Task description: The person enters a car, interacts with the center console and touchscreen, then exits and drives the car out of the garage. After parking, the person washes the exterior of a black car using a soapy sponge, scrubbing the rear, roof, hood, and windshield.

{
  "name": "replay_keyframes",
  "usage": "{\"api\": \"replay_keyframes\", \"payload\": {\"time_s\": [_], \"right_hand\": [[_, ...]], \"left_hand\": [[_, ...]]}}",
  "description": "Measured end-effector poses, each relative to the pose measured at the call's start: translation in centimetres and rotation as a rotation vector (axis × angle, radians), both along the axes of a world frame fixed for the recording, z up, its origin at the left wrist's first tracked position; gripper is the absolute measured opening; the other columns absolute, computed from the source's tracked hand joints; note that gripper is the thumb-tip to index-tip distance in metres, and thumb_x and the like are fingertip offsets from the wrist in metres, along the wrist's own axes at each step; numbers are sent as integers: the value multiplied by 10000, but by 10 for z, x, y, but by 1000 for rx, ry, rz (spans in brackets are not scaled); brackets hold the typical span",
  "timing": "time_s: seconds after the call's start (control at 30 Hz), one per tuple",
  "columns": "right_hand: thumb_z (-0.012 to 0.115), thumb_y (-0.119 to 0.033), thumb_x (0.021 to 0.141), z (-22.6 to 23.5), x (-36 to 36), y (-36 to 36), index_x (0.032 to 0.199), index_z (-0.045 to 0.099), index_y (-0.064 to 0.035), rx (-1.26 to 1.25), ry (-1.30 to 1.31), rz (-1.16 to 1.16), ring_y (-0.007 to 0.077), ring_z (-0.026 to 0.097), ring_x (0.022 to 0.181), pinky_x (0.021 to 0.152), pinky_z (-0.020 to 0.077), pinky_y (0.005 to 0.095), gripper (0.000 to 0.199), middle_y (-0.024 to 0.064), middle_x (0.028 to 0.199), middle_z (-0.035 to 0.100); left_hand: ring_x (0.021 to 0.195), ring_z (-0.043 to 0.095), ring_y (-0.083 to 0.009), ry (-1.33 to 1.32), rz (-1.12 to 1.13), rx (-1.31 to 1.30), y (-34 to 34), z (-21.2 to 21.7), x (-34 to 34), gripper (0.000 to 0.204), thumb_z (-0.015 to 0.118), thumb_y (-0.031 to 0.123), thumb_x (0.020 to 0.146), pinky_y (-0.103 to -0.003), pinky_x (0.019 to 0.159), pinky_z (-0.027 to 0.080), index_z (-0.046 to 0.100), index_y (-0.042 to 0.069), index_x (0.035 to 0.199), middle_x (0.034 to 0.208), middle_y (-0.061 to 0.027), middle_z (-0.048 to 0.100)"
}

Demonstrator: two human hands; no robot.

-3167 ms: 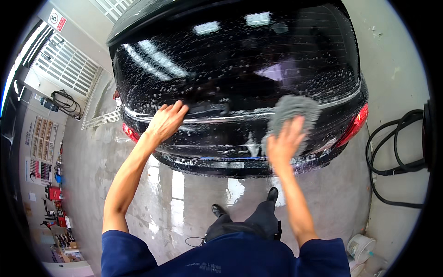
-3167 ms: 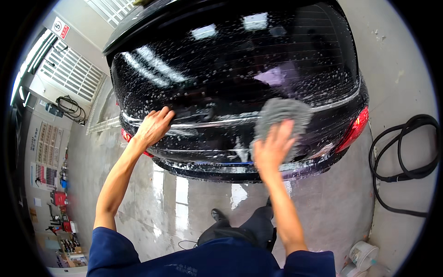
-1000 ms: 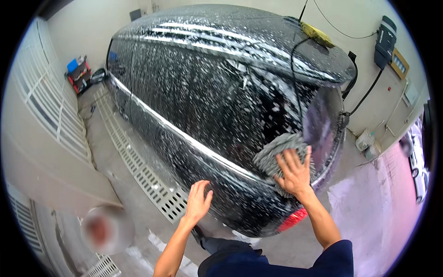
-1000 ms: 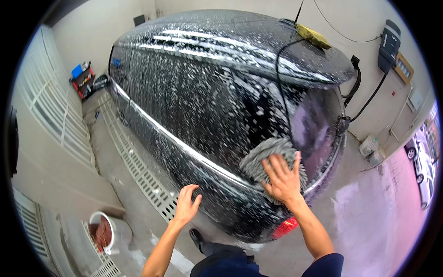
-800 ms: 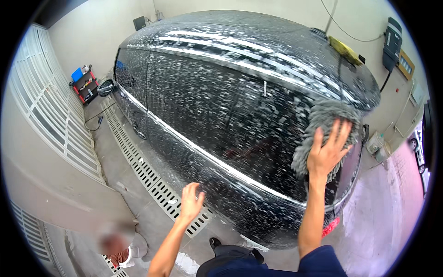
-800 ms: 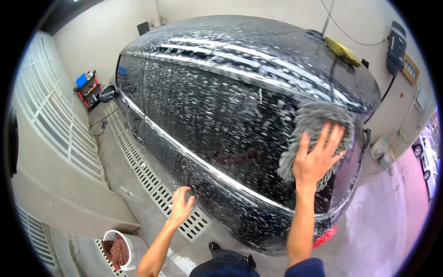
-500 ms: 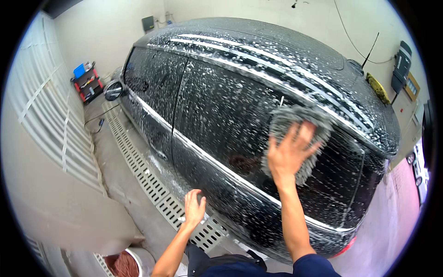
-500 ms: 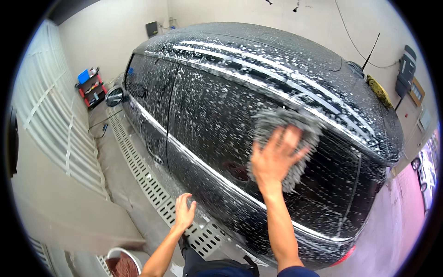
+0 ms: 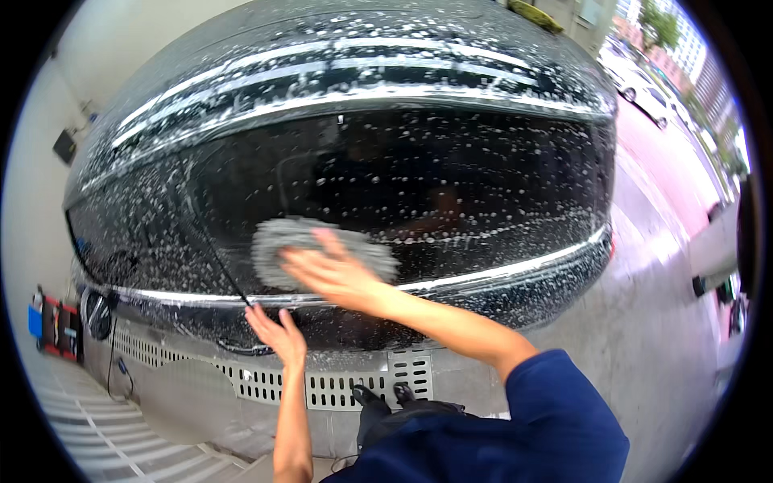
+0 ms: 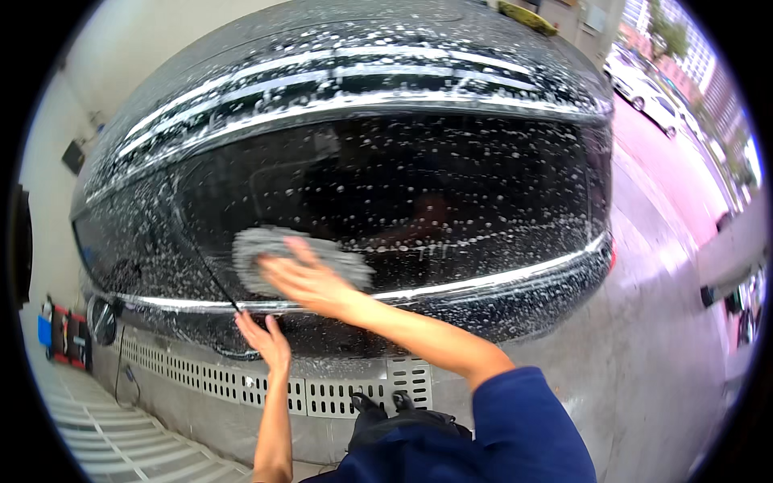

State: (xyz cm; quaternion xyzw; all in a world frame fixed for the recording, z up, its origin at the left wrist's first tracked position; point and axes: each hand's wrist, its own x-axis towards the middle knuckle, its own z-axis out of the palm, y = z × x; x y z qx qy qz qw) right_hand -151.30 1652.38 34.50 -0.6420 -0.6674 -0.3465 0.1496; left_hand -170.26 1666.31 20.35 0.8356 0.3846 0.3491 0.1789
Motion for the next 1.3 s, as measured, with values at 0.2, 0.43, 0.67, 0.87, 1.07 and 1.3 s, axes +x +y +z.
{"api": "replay_keyframes", "payload": {"time_s": [0.2,0.43,0.67,0.87,1.07,1.3], "right_hand": [[685,-444,917,-75,92,-308,1560,280,0,942,493,-854,371,263,1498,1207,246,494,880,239,1613,272],[584,-369,1033,13,170,-432,1212,661,106,1686,639,-900,214,637,1022,931,478,349,514,151,1151,708],[524,-439,1051,217,255,-364,1143,701,26,1014,842,-748,165,577,932,892,461,298,506,63,1028,686],[450,-514,1034,262,190,-118,1155,714,-52,469,686,-783,279,661,985,895,509,440,546,169,1006,705],[558,-242,817,263,37,159,1458,234,228,-138,295,-446,592,116,1470,1069,91,839,858,424,1559,183],[565,-479,867,305,135,167,1531,420,-116,-530,361,-218,296,246,1524,1144,101,768,771,139,1616,336]], "left_hand": [[1549,-86,-401,103,-46,-50,9,-41,31,741,346,442,1075,-599,1202,-47,33,38,1612,1671,-239,-66],[1556,-32,-376,91,47,116,14,-55,30,750,243,536,1074,-579,1204,-47,81,44,1616,1686,-191,4],[1546,19,-414,104,55,133,10,-33,22,708,276,456,1083,-593,1205,-20,119,-6,1596,1663,-254,45],[1535,65,-457,40,95,136,9,-20,19,702,338,432,1066,-629,1198,1,161,-3,1587,1647,-286,90],[1537,-30,-447,57,14,-149,-2,-11,25,721,339,423,1070,-608,1204,-11,109,-26,1585,1655,-278,-3],[1525,148,-408,-194,-136,196,-14,167,93,560,522,259,1037,-537,1220,137,370,-50,1479,1619,-244,236]]}}
